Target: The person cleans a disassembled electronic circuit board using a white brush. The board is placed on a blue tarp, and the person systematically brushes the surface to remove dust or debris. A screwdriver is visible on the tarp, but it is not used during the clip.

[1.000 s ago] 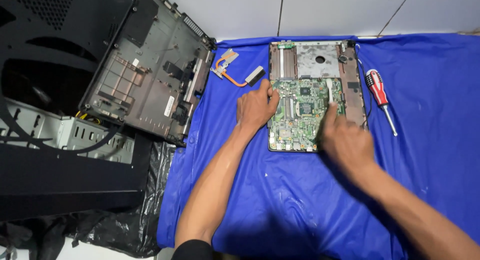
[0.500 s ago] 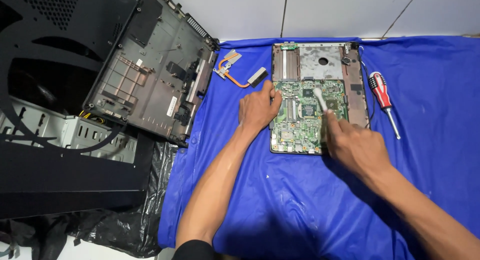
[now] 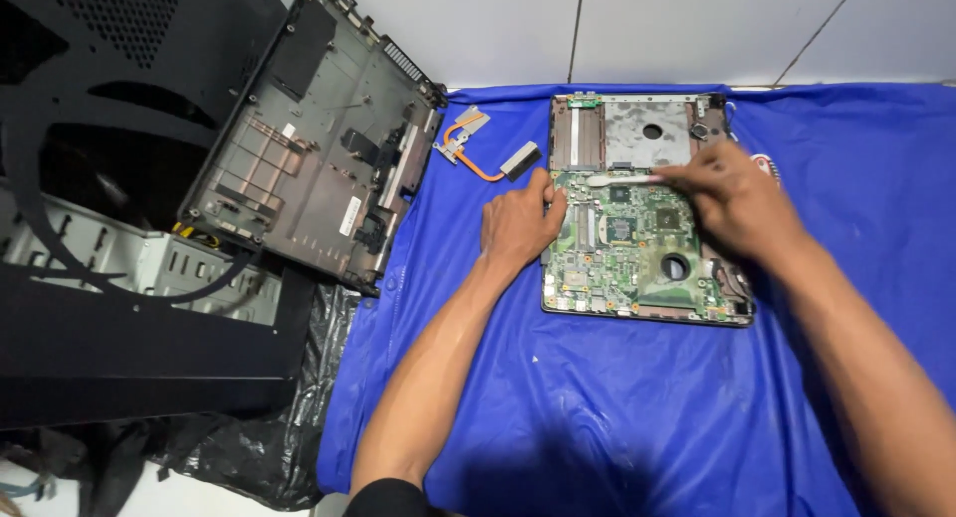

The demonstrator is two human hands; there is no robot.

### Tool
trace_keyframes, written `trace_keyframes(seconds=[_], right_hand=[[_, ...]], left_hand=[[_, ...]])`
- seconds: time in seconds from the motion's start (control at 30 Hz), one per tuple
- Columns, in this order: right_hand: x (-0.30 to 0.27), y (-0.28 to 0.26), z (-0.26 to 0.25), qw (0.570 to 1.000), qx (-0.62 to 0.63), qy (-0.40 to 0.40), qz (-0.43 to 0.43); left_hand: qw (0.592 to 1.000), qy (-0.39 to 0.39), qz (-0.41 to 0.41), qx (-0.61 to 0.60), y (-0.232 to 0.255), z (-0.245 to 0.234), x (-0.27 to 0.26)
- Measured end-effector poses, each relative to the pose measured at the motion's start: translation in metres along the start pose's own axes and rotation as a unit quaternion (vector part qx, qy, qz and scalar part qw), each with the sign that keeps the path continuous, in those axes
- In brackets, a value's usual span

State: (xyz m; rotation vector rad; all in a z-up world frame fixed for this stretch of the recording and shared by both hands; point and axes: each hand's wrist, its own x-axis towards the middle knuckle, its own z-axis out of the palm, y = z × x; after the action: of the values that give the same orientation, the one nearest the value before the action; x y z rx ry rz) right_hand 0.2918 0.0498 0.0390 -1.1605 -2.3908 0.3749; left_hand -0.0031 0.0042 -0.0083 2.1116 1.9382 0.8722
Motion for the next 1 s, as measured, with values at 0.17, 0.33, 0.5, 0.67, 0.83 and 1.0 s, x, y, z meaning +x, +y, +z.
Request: trace_keyframes(seconds=[0.17,0.33,0.5,0.67,0.83,1.0], right_hand=[[-0.008,0.029,0.004,0.993,-0.081,0.083,-0.032],[-0.029,0.03,0.001,0.996,-0.066,0.065,-0.017],[-0.045,0.02,-0.003,0.986,-0.111,0.121,-0.007],[-0.061,0.017,-0.003,0.983,-0.119,0.138,0.022],[-0.068,0.019,0.004,0.98,-0.154,0.129,-0.014],[-0.065,0.024,0.0,0.975,-0.154,0.156,0.04]], left_hand=[[0.999,-0.033,-0.019,-0.003,0.001,-0.004,0.001],[1.0,-0.024,-0.011,0.002,0.002,-0.004,0.0],[0.999,-0.028,-0.017,-0.005,0.003,-0.006,0.001],[1.0,-0.014,-0.008,0.003,0.002,-0.002,0.0],[1.0,-0.013,-0.009,0.007,0.003,-0.003,0.0],[1.0,0.0,-0.001,0.013,0.001,-0.001,-0.001]])
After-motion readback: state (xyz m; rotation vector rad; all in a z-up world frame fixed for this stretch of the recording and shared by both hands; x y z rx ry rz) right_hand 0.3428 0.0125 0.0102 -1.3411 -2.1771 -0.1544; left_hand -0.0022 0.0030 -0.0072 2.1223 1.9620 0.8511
